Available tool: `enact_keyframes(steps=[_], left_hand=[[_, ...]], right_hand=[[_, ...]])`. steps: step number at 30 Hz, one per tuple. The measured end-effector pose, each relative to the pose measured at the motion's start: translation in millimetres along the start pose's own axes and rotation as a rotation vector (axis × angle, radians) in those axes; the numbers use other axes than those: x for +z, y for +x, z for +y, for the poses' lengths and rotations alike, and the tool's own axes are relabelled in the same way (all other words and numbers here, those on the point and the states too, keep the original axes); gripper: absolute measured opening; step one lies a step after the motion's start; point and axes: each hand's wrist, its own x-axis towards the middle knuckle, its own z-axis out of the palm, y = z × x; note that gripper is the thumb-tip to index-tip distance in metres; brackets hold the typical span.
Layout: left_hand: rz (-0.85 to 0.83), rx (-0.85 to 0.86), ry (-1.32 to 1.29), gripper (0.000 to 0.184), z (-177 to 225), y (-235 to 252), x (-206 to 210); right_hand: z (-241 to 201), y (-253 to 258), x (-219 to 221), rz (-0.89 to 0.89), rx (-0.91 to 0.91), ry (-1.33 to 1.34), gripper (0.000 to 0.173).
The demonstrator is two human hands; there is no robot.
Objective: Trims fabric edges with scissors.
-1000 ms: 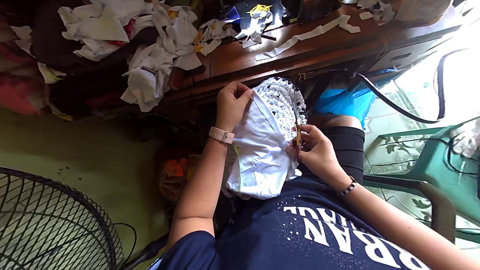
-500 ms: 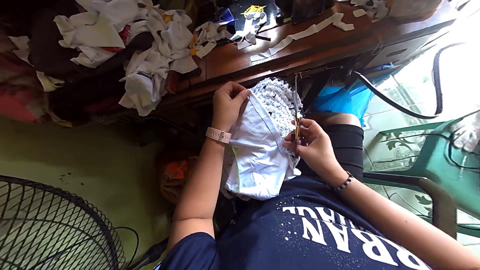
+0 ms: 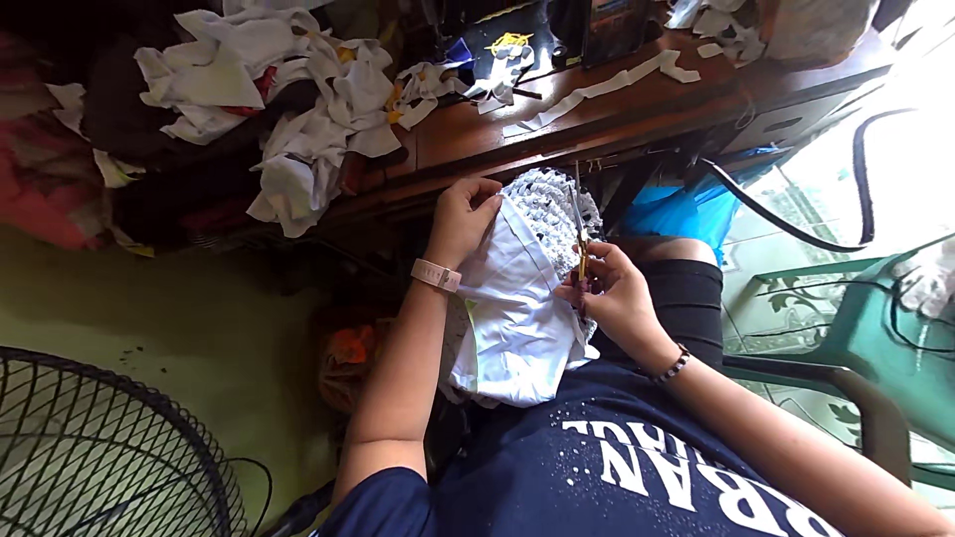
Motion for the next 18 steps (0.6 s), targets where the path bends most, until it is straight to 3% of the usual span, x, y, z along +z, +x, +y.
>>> enact_keyframes(steps=[12, 18], left_hand=[[-0.244, 0.008, 0.203, 0.014, 19.4, 11.7, -14.4], [-0.23, 0.095, 0.207, 0.013, 15.5, 11.6, -16.4]], right_hand=[[-3.7, 4.0, 6.2, -0.003, 0.004, -0.035, 0.065], [-7.3, 6.1, 6.6, -0.027, 0.044, -0.015, 0.065]])
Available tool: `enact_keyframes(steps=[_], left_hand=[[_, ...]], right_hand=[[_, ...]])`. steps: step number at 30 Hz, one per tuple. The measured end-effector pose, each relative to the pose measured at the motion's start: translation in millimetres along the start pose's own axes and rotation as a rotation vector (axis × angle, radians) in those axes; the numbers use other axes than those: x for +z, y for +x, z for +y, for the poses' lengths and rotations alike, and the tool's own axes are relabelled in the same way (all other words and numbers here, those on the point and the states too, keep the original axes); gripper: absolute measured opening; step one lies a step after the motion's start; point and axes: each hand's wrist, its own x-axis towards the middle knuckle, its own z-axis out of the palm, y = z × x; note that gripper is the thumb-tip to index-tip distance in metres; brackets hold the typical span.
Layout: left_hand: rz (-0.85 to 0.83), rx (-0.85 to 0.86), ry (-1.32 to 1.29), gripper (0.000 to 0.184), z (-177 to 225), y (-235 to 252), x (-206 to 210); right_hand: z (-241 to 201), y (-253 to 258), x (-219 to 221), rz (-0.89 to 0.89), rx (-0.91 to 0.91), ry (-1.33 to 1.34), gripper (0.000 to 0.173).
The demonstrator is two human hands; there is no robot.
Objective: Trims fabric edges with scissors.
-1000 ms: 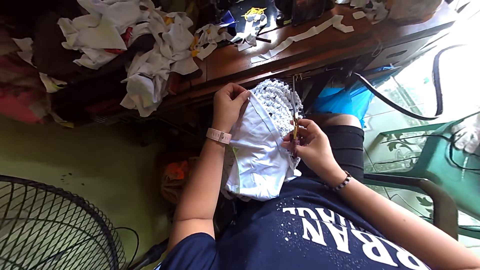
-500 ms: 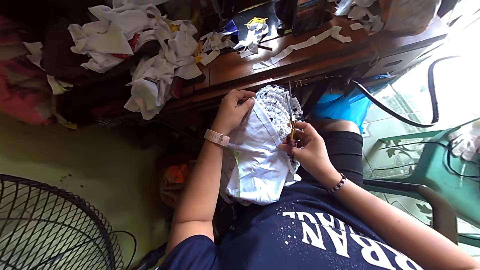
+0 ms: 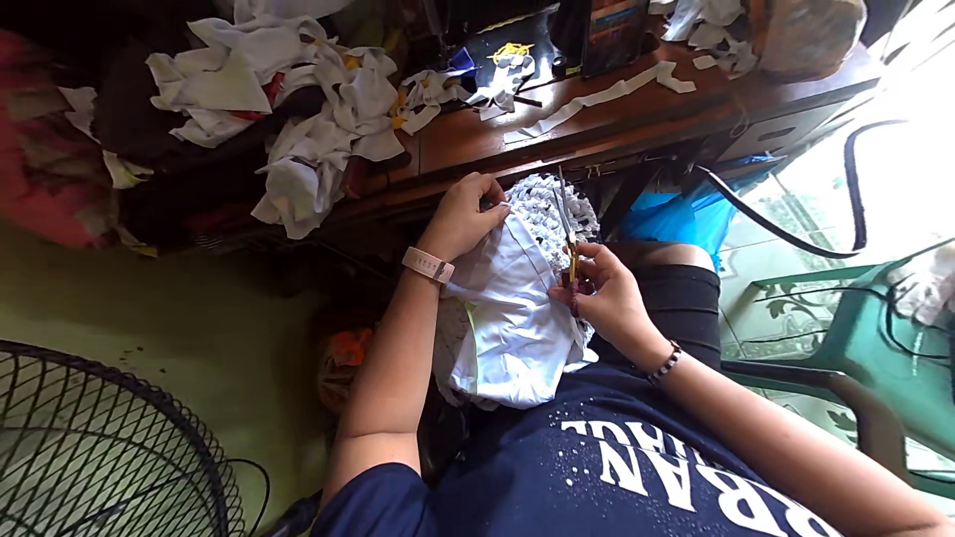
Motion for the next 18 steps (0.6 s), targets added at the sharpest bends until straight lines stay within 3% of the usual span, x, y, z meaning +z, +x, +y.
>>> enact_keyframes(steps=[8, 14, 18], left_hand=[[0.102, 0.033, -0.456, 0.009, -11.9, -13.3, -6.1], [0.081, -0.012, -0.565, 0.033, -19.1, -9.8, -7.2], [0.111, -0.041, -0.584, 0.039, -24.0, -8.6, -1.9]], right_hand=[[-6.7, 0.7, -2.2, -0.008, 0.003, -0.001, 0.065], [-8.1, 4.8, -3.6, -0.013, 0.009, 0.012, 0.067], [-6.9, 4.4, -5.0, -0.02, 0.03, 0.026, 0.066]])
